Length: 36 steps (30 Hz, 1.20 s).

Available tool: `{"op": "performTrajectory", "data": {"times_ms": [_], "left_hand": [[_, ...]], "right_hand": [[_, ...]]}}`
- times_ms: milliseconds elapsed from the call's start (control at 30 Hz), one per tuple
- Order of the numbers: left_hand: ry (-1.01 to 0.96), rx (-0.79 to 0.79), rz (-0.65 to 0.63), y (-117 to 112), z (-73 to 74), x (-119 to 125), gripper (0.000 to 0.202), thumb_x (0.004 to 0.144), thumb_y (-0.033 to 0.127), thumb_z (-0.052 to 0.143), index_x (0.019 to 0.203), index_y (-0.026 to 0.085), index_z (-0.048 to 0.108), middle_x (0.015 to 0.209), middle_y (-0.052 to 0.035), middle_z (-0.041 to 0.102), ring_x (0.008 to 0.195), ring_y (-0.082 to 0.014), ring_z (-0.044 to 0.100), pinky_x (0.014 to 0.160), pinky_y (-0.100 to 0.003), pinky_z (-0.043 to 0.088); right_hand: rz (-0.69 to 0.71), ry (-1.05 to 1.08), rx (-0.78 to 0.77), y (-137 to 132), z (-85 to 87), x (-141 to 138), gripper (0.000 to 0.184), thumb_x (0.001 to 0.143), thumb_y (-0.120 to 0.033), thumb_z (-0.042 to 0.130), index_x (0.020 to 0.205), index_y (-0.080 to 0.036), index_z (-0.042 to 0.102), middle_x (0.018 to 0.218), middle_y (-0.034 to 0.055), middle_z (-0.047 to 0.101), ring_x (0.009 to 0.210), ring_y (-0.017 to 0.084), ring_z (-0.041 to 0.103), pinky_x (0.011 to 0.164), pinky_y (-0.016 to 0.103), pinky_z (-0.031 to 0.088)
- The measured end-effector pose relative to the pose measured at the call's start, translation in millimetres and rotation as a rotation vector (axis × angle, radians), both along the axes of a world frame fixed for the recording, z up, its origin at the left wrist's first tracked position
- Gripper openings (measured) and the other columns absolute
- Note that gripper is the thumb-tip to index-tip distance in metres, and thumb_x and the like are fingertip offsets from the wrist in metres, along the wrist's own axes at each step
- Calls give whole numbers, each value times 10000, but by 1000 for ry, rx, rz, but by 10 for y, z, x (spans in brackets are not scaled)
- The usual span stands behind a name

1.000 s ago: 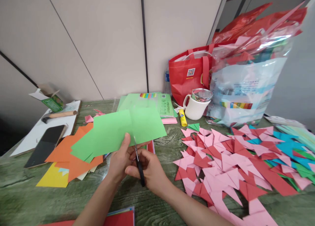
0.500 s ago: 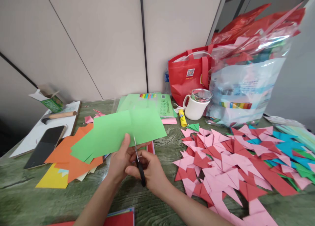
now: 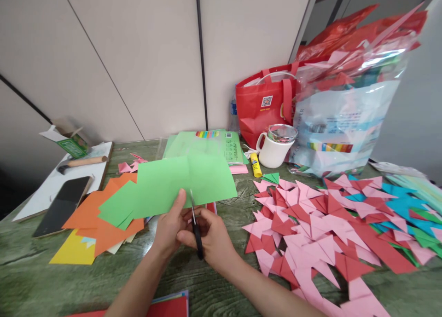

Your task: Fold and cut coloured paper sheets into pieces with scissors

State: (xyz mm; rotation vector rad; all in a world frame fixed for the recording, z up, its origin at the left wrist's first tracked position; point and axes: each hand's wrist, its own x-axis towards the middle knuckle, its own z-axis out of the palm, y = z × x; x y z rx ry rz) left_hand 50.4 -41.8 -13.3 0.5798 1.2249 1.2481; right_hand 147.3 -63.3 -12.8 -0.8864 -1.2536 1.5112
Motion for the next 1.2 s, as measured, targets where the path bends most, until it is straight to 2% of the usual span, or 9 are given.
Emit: {"op": "performTrajectory", "data": {"times_ms": [167,333,600,900,1133,1200], "left_hand": [[9,-14,-72,-11,-21,7,520,578,543,614,849,103,674,589,-89,652,649,-227,615,655,-329,468],[14,16,-63,-25,-17,14,527,591,539,606,894,112,669,621,-79,658,653,-216,608,656,-322,458],[39,30,-46,-30,4,20,549,586,542,607,901,96,663,631,-84,659,642,-210,606,621,-306,462],[-31,-59,-102,-43,-34,8,503,561,564,610,785,120,682,507,-73,615,597,-228,613,544,-302,470],[1,-102,-167,-57,26,-6,508,558,594,586,693,112,673,438,-66,578,493,-215,590,443,-289,444],[1,-97,-138,-59,34,-10,489,548,575,606,682,109,672,458,-73,590,502,-219,594,449,-293,447]], "right_hand": [[-20,13,8,1,0,2,376,591,-442,700,771,-176,503,677,9,541,579,128,482,527,241,406],[-49,12,34,9,-32,11,387,572,-451,710,746,-177,499,628,-21,491,542,108,433,500,223,386],[-39,14,12,11,-55,9,392,559,-438,720,756,-177,504,628,-21,494,544,106,446,477,211,378],[-32,14,-30,11,-41,3,355,583,-402,703,751,-163,503,567,-46,496,449,70,411,418,196,341],[-52,-7,-68,14,-74,-6,305,597,-352,698,730,-159,503,475,-70,481,383,62,411,369,181,329],[-57,-13,-79,14,-71,-8,296,601,-353,693,718,-163,499,451,-77,472,364,60,406,356,178,325]]}}
